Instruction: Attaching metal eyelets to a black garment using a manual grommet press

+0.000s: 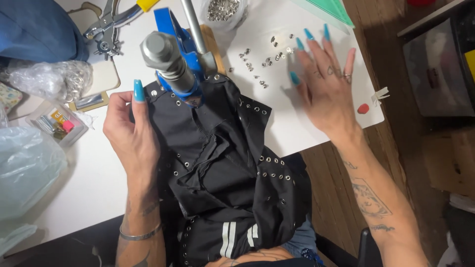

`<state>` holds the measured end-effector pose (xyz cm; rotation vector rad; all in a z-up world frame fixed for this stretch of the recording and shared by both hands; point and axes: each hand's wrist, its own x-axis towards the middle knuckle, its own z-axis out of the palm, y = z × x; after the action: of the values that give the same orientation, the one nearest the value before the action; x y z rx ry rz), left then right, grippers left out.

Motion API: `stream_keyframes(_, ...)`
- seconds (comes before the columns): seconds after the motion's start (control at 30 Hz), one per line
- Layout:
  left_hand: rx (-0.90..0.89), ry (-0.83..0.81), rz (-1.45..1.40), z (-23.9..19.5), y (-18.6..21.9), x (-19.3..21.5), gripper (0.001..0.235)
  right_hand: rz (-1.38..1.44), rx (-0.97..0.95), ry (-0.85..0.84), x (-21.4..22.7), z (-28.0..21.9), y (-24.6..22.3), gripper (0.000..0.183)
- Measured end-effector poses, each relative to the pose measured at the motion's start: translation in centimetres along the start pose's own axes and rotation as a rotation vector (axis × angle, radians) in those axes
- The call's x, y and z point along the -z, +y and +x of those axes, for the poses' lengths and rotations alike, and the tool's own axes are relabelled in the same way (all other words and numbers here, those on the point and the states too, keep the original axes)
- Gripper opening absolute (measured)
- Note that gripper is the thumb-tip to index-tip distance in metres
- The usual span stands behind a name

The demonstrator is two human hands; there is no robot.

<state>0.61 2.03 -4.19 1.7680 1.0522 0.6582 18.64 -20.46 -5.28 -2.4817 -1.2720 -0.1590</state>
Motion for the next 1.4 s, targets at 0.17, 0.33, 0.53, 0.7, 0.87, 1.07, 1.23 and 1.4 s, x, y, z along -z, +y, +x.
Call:
stream_keyframes(0.17, -0.230, -0.030, -0.306, 1.4, -2.1, -0.2, 0.013, 0.281, 0.076, 0.122, -0.7, 2.2, -4.5, 0.041)
stream_keyframes(0.33, -0.087, -0.055, -0.478, 0.4, 0.9, 0.3, 0.018, 0.528, 0.103, -0.174, -1.1, 5.4, -9.3, 0.036)
stream_keyframes(0.53, 0.035, -0.091, -0.719, 0.5, 2.3, 0.7, 0.017, 0.760, 0.011, 0.094, 0.2, 5.8, -10.8, 0.009)
stream_keyframes(0.7, 0.118, -0.178, -0.697, -0.8, 3.1, 1.6, 0.018, 1.007, -0.504, -0.138, 2.7, 4.6, -10.8, 0.012)
stream_keyframes(0.87, 0.088, -0.164, -0.288, -4.4, 0.4, 3.3, 0.017, 0.936, -0.415, -0.104, 0.9, -0.9, -10.8, 0.018)
stream_keyframes(1.07, -0.021, -0.175, -0.098, -7.6, -2.6, 4.6, 0.014, 0.831, -0.128, 0.035, -0.5, -5.3, -11.1, 0.012)
stream_keyframes(1.23, -0.043, -0.188, -0.113, -7.8, -2.2, 4.4, 0.013, 0.766, -0.208, -0.013, 0.3, -4.7, -10.6, 0.016)
stream_keyframes(1.4, -0.053, -0.186, -0.134, -7.6, -1.4, 4.6, 0.014, 0.761, -0.293, -0.315, 4.1, -3.0, -11.0, 0.036)
